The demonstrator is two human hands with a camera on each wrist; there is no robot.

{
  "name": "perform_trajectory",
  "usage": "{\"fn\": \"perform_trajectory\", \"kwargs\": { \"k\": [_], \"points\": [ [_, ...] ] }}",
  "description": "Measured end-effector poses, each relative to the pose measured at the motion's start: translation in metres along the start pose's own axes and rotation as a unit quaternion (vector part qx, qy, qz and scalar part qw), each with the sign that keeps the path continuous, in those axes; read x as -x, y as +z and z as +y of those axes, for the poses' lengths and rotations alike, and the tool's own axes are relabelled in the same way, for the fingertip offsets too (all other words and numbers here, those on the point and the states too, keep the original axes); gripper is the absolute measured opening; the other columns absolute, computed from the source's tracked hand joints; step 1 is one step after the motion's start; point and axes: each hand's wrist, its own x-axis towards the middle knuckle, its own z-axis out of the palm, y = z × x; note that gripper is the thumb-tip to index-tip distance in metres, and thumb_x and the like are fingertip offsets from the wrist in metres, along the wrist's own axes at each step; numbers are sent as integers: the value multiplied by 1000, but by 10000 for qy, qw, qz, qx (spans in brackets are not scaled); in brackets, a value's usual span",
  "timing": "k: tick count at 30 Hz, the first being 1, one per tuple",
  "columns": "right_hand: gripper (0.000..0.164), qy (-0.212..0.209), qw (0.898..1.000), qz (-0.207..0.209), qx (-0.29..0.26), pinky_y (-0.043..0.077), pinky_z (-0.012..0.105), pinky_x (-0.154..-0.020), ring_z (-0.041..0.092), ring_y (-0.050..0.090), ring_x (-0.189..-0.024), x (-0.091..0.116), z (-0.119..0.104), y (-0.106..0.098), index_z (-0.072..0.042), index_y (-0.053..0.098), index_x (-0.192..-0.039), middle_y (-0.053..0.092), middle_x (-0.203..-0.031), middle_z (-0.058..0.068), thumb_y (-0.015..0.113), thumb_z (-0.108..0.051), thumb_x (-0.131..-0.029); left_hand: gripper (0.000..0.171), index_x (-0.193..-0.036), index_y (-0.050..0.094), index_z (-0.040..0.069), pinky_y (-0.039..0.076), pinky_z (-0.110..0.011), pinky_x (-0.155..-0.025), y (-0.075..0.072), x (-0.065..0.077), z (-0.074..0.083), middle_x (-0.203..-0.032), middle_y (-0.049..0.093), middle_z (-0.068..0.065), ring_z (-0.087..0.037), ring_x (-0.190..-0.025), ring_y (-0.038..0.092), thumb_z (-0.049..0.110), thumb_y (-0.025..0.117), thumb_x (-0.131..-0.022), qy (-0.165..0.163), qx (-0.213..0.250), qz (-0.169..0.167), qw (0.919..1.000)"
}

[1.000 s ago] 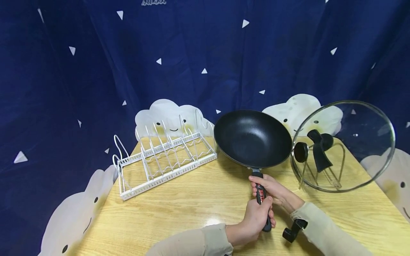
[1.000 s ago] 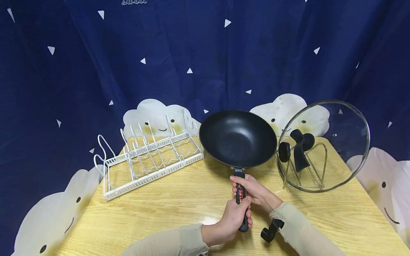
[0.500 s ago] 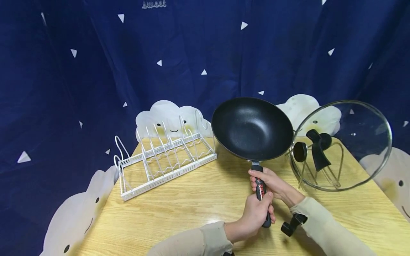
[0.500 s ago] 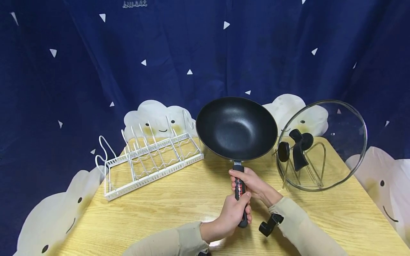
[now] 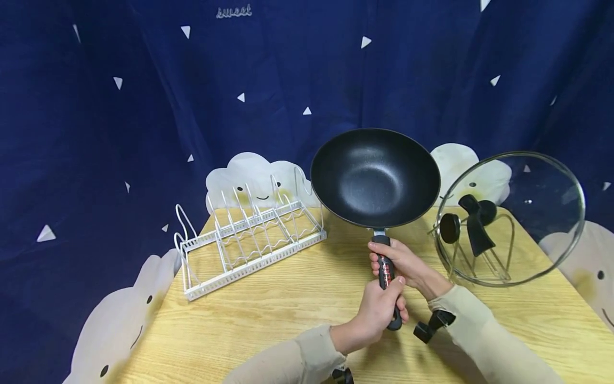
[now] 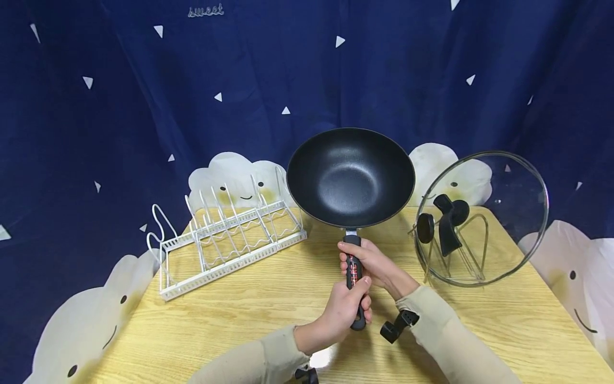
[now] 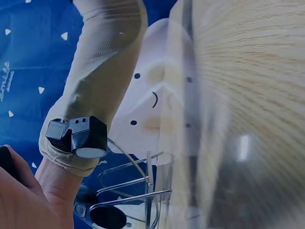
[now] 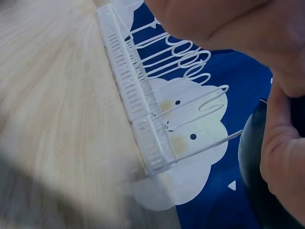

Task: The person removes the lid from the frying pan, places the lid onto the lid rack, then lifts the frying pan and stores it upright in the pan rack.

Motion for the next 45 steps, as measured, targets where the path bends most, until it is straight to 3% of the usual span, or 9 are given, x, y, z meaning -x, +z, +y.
{"fn": "perform_trajectory", "kwargs": {
  "k": [3,6,10,13,18,26,34,40,45],
  "points": [
    [16,-95,9997,-158,-147,51,21,-59,6,57,-59,-4,-3,3,-9,52,-87,57,-69,-3,45,-14,-101,32,-63,49,11,41,-20,-37,-3,0,4,-49,47,4,-6,-36,49,20,56,-93,96,78,-83,9999],
    [15,-201,9963,-639,-546,51,21,-61,7,58,-61,-7,-4,5,-9,51,-90,57,-72,-3,41,-11,-102,32,-64,48,11,41,-20,-38,-7,1,8,-49,47,4,-5,-37,49,20,55,-94,151,185,-206,9995],
    [22,-299,9772,-1570,-1399,51,22,-66,8,58,-65,-12,-5,6,-7,50,-96,55,-76,-1,29,-5,-103,31,-66,49,11,43,-19,-40,-11,2,12,-49,46,5,-4,-38,49,23,54,-94,135,390,-435,9982],
    [27,-375,9683,-1890,-1592,50,23,-68,9,57,-66,-14,-5,8,-7,49,-97,52,-76,-2,23,-2,-102,31,-67,48,11,44,-20,-42,-17,2,13,-49,46,6,-4,-39,49,23,53,-95,186,401,-666,9968],
    [24,-460,9870,-1337,-771,51,23,-64,7,55,-62,-15,-8,15,-9,48,-89,50,-70,-4,29,-1,-101,31,-68,50,5,45,-19,-42,-27,0,13,-49,48,5,-4,-39,51,20,51,-96,437,24,-864,9953],
    [12,-337,9985,-375,198,51,27,-59,11,56,-58,-20,-14,23,-8,47,-86,53,-66,-2,46,-6,-98,22,-80,57,3,48,-22,-41,-32,-3,17,-53,54,2,-8,-40,56,21,56,-92,381,-378,-464,9975],
    [12,-501,9933,90,1041,52,30,-57,16,58,-55,-23,-8,26,-3,47,-83,52,-65,2,53,-4,-94,23,-64,50,10,42,-21,-37,-29,-2,12,-49,48,2,-7,-36,49,11,63,-84,-92,-410,156,9990],
    [15,-640,9837,291,1653,55,34,-59,19,62,-56,-26,-11,32,3,47,-85,55,-67,6,56,-6,-94,36,-52,41,13,32,-21,-29,-23,-9,7,-38,38,4,-6,-28,38,6,67,-76,-40,-376,852,9957],
    [16,-587,9758,484,2052,55,33,-60,19,63,-57,-29,-13,35,4,48,-86,56,-68,7,57,-8,-93,34,-51,42,13,31,-22,-27,-25,-12,5,-36,36,4,-5,-26,36,7,65,-76,-3,-205,1050,9943]
  ]
}}
